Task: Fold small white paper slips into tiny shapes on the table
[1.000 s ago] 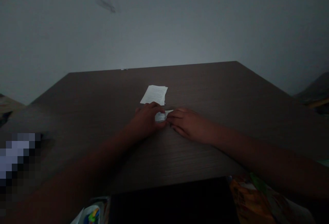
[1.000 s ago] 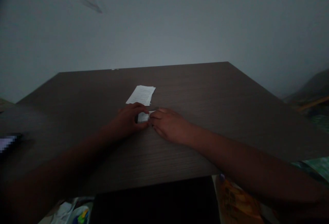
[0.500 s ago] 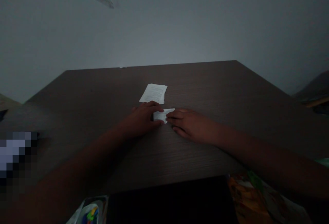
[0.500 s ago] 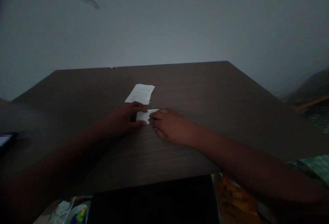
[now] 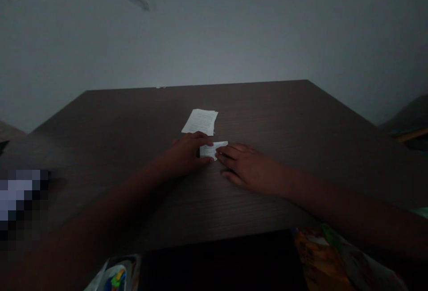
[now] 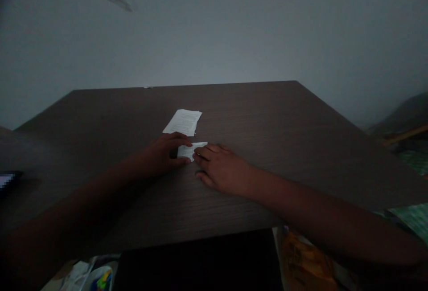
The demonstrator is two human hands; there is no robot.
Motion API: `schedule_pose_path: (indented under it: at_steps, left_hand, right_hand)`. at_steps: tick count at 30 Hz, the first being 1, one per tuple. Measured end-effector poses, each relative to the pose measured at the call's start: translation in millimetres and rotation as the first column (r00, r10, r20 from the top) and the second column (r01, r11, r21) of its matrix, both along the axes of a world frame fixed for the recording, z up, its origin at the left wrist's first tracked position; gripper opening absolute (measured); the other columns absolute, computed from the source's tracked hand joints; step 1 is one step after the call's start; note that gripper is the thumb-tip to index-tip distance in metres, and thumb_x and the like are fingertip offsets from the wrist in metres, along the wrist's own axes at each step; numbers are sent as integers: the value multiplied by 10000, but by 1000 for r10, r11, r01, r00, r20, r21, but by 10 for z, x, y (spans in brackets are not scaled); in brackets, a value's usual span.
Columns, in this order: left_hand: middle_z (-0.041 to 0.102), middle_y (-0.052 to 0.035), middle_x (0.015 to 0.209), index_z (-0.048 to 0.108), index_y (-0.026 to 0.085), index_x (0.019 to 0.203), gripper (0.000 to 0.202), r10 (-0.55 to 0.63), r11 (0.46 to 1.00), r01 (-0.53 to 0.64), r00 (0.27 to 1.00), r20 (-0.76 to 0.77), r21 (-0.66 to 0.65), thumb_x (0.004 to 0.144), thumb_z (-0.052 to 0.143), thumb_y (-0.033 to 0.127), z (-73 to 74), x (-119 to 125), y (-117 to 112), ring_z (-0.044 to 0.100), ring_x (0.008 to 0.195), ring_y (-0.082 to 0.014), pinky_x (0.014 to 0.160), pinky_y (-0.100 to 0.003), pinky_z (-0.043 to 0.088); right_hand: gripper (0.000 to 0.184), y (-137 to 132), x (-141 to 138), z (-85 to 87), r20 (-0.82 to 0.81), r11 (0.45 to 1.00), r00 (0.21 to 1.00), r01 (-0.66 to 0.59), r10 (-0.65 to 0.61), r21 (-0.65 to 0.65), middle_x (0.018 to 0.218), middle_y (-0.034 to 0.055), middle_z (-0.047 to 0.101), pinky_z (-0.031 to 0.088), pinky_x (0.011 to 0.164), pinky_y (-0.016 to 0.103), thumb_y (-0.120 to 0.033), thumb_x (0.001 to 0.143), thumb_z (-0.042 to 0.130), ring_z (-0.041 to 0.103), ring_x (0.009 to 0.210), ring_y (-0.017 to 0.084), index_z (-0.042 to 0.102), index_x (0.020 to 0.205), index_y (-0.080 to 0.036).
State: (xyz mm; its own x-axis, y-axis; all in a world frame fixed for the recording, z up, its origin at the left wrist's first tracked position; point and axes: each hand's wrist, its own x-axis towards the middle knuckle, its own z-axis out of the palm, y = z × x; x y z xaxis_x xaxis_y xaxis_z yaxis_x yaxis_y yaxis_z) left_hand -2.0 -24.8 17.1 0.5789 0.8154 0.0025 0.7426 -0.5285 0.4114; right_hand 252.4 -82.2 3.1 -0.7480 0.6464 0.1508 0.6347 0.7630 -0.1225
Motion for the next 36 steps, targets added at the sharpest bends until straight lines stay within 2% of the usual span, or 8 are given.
schedule_pose_path:
  at_steps: [4, 9, 13, 17, 23, 31, 36]
  left_hand:
    - [682, -98, 1493, 762, 296, 1307, 437, 9, 1000, -9, 1000, -10, -4, 900, 784, 455, 9, 4, 7, 611, 1432, -388, 1216, -599, 474]
    - [674, -94, 1494, 753, 295, 1314, 447, 10, 1000, -10, 1000, 9, 12, 894, 785, 447, -21, -8, 3, 602, 1437, -365, 1234, -579, 454]
    - [686, -93, 1458, 745, 270, 1296, 411, 29, 999, -29, 999, 17, 24, 929, 757, 456, -21, 31, -43, 613, 1409, -358, 1219, -570, 466]
    - [683, -98, 1463, 737, 260, 1269, 371, 86, 995, -85, 996, -12, 43, 949, 745, 447, -3, 97, -99, 598, 1414, -381, 1192, -614, 473]
    - [676, -104, 1471, 730, 264, 1271, 370, 128, 992, -127, 991, -44, 23, 946, 753, 439, 37, 148, -134, 581, 1420, -411, 1157, -673, 480]
    - [682, -103, 1472, 729, 275, 1267, 392, 144, 989, -141, 987, -67, 48, 902, 776, 411, 46, 182, -156, 577, 1427, -427, 1125, -649, 502]
    - [697, -90, 1452, 739, 286, 1270, 383, 121, 992, -118, 991, -57, 52, 908, 772, 406, 54, 182, -156, 605, 1395, -406, 1159, -641, 473]
  right_hand:
    - [498, -8, -12, -12, 7, 1000, 1000, 2, -2, 15, 1546, 221, 648, 495, 1230, 558, -384, 1124, 570, 595, 1447, 365, 628, 1525, -94]
    - [457, 1, -4, 12, 4, 1000, 1000, 1, -1, 5, 1552, 195, 655, 499, 1218, 565, -380, 1117, 588, 598, 1448, 354, 649, 1506, -149]
    - [462, 6, 4, 32, 6, 1000, 1000, -13, 13, -9, 1562, 200, 649, 494, 1218, 571, -382, 1123, 581, 589, 1461, 353, 644, 1512, -142]
    - [495, 11, 6, 39, 10, 999, 1000, -5, 5, -37, 1573, 206, 641, 499, 1215, 571, -395, 1124, 581, 581, 1475, 357, 626, 1538, -128]
    - [473, 24, 18, 42, -43, 997, 999, 2, -6, -74, 1586, 175, 642, 488, 1230, 572, -388, 1108, 607, 573, 1490, 351, 643, 1531, -180]
    - [483, 37, 19, 14, -64, 997, 998, 2, -7, -78, 1597, 185, 632, 476, 1232, 590, -374, 1097, 623, 573, 1483, 355, 638, 1528, -157]
    - [493, 41, 17, 10, -65, 996, 998, 8, -14, -85, 1613, 184, 618, 459, 1243, 595, -369, 1096, 621, 564, 1495, 356, 622, 1545, -166]
